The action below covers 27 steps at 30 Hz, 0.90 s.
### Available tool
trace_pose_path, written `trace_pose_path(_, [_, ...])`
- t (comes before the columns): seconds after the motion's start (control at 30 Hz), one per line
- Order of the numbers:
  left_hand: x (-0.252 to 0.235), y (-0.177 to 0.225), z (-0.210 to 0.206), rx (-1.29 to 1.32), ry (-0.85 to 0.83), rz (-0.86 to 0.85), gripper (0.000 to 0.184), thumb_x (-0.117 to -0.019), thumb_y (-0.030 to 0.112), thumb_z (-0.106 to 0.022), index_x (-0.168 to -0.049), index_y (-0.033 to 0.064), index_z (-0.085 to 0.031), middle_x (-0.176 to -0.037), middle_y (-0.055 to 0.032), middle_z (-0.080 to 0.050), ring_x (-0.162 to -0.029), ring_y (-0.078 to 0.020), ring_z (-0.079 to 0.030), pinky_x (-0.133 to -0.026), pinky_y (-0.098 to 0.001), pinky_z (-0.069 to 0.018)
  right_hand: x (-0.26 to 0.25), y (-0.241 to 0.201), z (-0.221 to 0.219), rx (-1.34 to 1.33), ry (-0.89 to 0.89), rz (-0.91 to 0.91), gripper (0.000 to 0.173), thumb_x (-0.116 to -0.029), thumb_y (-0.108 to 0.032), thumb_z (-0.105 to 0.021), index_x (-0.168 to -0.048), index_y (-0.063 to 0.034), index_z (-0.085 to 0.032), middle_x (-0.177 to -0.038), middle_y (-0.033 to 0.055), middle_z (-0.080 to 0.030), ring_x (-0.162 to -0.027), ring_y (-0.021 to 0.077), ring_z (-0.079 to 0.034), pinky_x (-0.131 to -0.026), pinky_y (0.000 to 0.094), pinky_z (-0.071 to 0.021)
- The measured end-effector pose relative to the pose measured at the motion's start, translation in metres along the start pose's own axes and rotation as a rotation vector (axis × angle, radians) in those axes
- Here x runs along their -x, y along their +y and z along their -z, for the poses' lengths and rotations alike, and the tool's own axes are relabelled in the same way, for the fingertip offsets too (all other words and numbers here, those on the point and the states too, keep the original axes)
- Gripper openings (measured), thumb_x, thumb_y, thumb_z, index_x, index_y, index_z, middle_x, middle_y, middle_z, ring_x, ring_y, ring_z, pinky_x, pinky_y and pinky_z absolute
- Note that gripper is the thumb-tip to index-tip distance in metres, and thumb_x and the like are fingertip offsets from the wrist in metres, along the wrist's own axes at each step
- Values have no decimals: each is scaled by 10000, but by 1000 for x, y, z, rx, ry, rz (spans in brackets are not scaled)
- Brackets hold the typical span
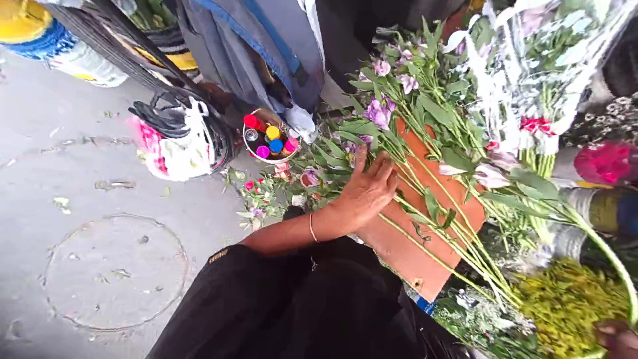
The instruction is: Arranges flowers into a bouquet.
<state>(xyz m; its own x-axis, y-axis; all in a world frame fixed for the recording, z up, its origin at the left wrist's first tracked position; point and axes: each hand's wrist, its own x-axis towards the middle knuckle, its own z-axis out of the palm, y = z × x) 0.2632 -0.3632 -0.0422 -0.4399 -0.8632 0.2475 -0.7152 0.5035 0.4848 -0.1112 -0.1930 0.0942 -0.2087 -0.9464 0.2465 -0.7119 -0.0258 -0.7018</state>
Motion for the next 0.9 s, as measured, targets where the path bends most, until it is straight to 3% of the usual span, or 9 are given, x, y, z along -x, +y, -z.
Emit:
trace_pose_path(0.1, [21, -25, 6, -76, 135, 82, 359, -970, 329, -668, -1174, 39, -716, -1304, -150, -682, -1324, -379, -575, -1108, -766, -263, -47, -7, -33, 21, -61, 115, 321, -1092, -131, -431, -1358, -148, -610, -1076, -207, -687, -904, -76, -631, -794, 135, -519])
trace_pose_path(0.17, [34, -34, 5, -36, 183, 66, 358, -1001, 339, -633, -1199, 48, -701, -1335, -128, -671, -1347, -343, -564, -1108, -776, -243, -68, -10, -62, 61, -138, 164, 311, -1093, -164, -455, -1354, -166, -625, -1065, -181, -681, -903, -65, -624, -812, 153, -520])
trace_pose_path(0.3, [49, -43, -2, 101, 244, 19, 323, -1036, 319, -590, -1207, 63, -688, -1361, -109, -658, -1364, -315, -549, -1131, -757, -228, -67, 23, -123, 64, -299, 119, 293, -1056, -143, -535, -1288, -38, -680, -1070, -38, -724, -937, -6, -662, -882, 208, -555])
trace_pose_path(0.43, [51, -52, -12, 183, 320, 12, 277, -1031, 276, -610, -1175, 60, -707, -1291, -101, -695, -1258, -297, -630, -1131, -707, -291, -45, 72, -150, 150, -381, 87, 262, -998, -69, -574, -1166, 67, -723, -1113, 154, -736, -1028, 85, -695, -960, 237, -542])
trace_pose_path(0.53, [50, -55, -16, 263, 393, -31, 231, -1029, 239, -616, -1147, 59, -703, -1275, -111, -702, -1294, -298, -605, -1160, -671, -283, -43, 79, -158, 138, -387, 81, 231, -968, -62, -613, -1128, 20, -757, -1139, 125, -730, -1122, 88, -663, -1019, 232, -511])
trace_pose_path(0.6, [50, -56, -17, 336, 475, -61, 195, -1031, 207, -611, -1120, 56, -696, -1221, -125, -718, -1293, -294, -604, -1180, -637, -283, -49, 75, -164, 138, -385, 90, 217, -972, -75, -621, -1117, -5, -767, -1134, 99, -736, -1119, 84, -663, -1021, 231, -509])
trace_pose_path(0.7, [51, -62, -17, 409, 563, -79, 199, -1028, 216, -615, -1102, 50, -699, -1179, -132, -727, -1293, -291, -600, -1197, -598, -280, -54, 72, -172, 207, -374, 95, 216, -967, -70, -624, -1095, 38, -760, -1092, 141, -743, -1076, 105, -684, -1000, 222, -513])
trace_pose_path(0.8, [54, -70, -15, 416, 596, -61, 225, -1015, 251, -642, -1105, 52, -696, -1180, -124, -723, -1294, -283, -595, -1203, -577, -284, -52, 68, -178, 385, -392, 142, 235, -960, -85, -615, -1071, 67, -756, -1079, 207, -748, -1066, 226, -716, -1009, 301, -523])
trace_pose_path(0.9, [58, -79, -10, 421, 618, -47, 251, -1002, 279, -667, -1115, 55, -689, -1186, -114, -719, -1300, -275, -588, -1204, -567, -284, -55, 54, -178, 561, -416, 230, 248, -984, -135, -612, -1100, 26, -762, -1073, 215, -742, -1041, 296, -715, -966, 365, -542])
